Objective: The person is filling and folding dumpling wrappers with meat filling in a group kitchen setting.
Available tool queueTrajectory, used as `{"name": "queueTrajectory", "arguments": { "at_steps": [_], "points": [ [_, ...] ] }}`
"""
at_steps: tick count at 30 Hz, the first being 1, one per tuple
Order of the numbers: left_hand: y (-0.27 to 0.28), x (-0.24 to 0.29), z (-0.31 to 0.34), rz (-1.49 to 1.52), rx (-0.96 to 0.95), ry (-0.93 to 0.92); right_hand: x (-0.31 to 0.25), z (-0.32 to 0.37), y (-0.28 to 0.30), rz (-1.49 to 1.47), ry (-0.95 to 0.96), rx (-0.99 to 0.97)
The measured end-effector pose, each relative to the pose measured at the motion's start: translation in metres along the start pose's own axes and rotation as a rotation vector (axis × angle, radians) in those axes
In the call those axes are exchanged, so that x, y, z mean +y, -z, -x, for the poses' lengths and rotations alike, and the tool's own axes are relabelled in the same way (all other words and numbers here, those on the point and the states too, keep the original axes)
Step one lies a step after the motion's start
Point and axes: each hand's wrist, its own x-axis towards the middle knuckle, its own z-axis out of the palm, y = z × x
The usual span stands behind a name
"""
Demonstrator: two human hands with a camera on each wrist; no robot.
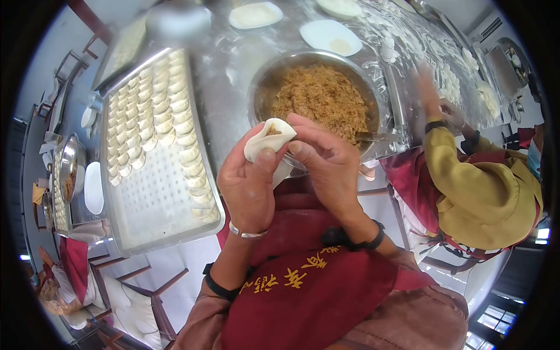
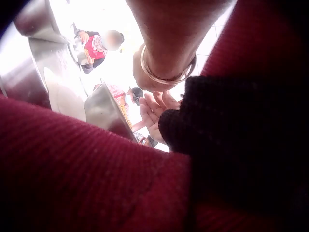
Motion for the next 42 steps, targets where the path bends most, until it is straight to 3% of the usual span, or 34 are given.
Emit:
{"name": "queueTrajectory", "arguments": {
  "at_steps": [8, 14, 20, 32, 35, 42],
  "points": [
    [0.003, -0.008, 0.002, -0.037, -0.004, -0.033, -0.008, 0.004, -0.006, -0.127, -0.043, -0.058],
    [0.0, -0.008, 0.005, -0.003, -0.016, 0.011, -0.001, 0.002, -0.008, -0.061, 0.071, 0.028],
    [0.003, -0.01, 0.006, -0.01, -0.053, 0.013, 0.001, -0.005, 0.007, 0.25, 0.273, -0.086],
    [0.005, -0.006, 0.008, -0.063, -0.152, 0.026, 0.0, -0.001, 0.004, -0.106, 0.077, -0.12],
    [0.003, -0.005, 0.009, -0.065, -0.127, 0.042, -0.005, -0.002, 0.005, 0.122, 0.235, -0.112],
    [0.0, 0.002, 0.011, -0.253, -0.079, 0.038, -0.005, -0.002, 0.007, 0.188, 0.357, -0.11]
  ]
}}
